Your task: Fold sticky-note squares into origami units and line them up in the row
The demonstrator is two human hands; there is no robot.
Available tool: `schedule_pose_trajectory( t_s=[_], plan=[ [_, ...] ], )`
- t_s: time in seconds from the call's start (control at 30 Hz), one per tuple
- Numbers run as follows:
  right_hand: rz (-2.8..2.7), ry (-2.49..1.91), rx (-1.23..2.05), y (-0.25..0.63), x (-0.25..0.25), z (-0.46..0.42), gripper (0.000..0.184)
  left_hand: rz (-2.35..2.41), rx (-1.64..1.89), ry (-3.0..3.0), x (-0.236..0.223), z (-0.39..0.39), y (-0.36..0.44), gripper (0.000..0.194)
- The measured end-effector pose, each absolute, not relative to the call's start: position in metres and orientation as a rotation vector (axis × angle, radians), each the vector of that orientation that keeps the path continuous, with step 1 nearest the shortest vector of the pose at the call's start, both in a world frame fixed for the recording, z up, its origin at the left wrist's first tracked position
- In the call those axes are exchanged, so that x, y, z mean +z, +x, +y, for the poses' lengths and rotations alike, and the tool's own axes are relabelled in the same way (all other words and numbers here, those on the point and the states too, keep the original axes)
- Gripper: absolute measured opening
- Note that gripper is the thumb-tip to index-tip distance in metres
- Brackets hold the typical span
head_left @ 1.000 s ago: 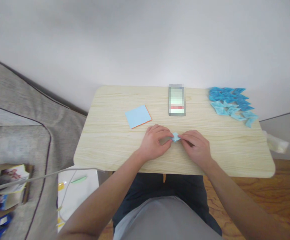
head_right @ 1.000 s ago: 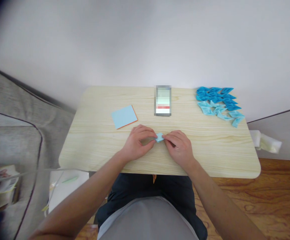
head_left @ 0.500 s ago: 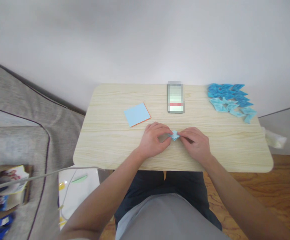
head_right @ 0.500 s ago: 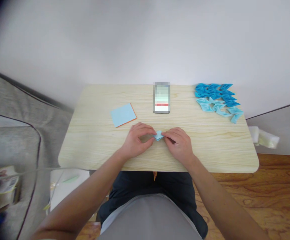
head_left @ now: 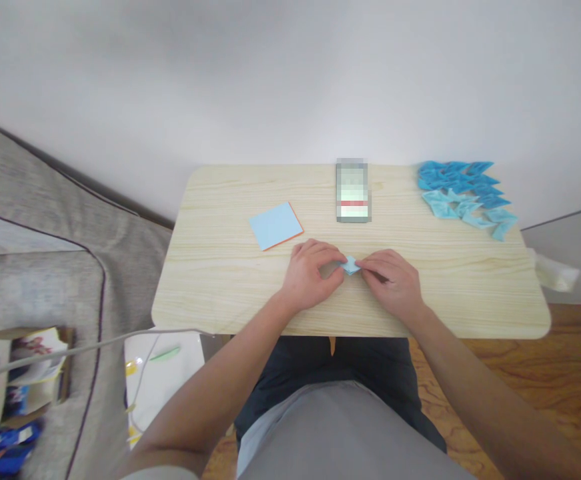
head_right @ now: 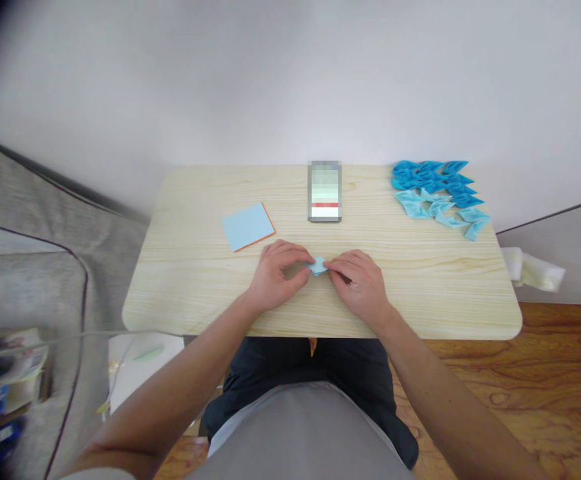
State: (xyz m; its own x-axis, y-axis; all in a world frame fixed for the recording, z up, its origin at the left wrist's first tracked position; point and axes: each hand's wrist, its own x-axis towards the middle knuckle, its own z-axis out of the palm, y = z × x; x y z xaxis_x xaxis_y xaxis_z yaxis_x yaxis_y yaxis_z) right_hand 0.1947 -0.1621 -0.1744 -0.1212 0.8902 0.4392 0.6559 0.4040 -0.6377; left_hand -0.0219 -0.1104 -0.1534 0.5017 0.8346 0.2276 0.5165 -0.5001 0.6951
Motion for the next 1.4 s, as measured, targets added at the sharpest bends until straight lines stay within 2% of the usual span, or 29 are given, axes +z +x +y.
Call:
schedule_pose_trajectory(
  t_s=[0.37, 0.67, 1.13, 1.3, 1.4],
  plan=[
    [-1.814, -1.35, 0.36, 0.195, -0.175, -0.162, 0.021, 1.18, 0.735, 2.181, -0.153, -0.112, -0.017, 0.016],
    [-1.936, -1.427, 0.291, 0.199, -0.176, -0.172, 0.033, 1.134, 0.687, 2.395, -0.159, -0.115, -0.019, 0.014],
    [-1.965, -1.478, 0.255, 0.2, -0.18, -0.174, 0.018, 1.027, 0.678, 2.442, -0.163, -0.112, -0.019, 0.02],
    [-1.914, -1.501, 0.236, 0.197, -0.18, -0.174, 0.022, 1.052, 0.682, 2.434, -0.163, -0.112, -0.017, 0.017],
    [-1.892, -1.496, 0.23, 0.197, -0.18, -0.176, 0.013, 1.054, 0.683, 2.431, -0.162, -0.112, -0.016, 0.016]
  ],
)
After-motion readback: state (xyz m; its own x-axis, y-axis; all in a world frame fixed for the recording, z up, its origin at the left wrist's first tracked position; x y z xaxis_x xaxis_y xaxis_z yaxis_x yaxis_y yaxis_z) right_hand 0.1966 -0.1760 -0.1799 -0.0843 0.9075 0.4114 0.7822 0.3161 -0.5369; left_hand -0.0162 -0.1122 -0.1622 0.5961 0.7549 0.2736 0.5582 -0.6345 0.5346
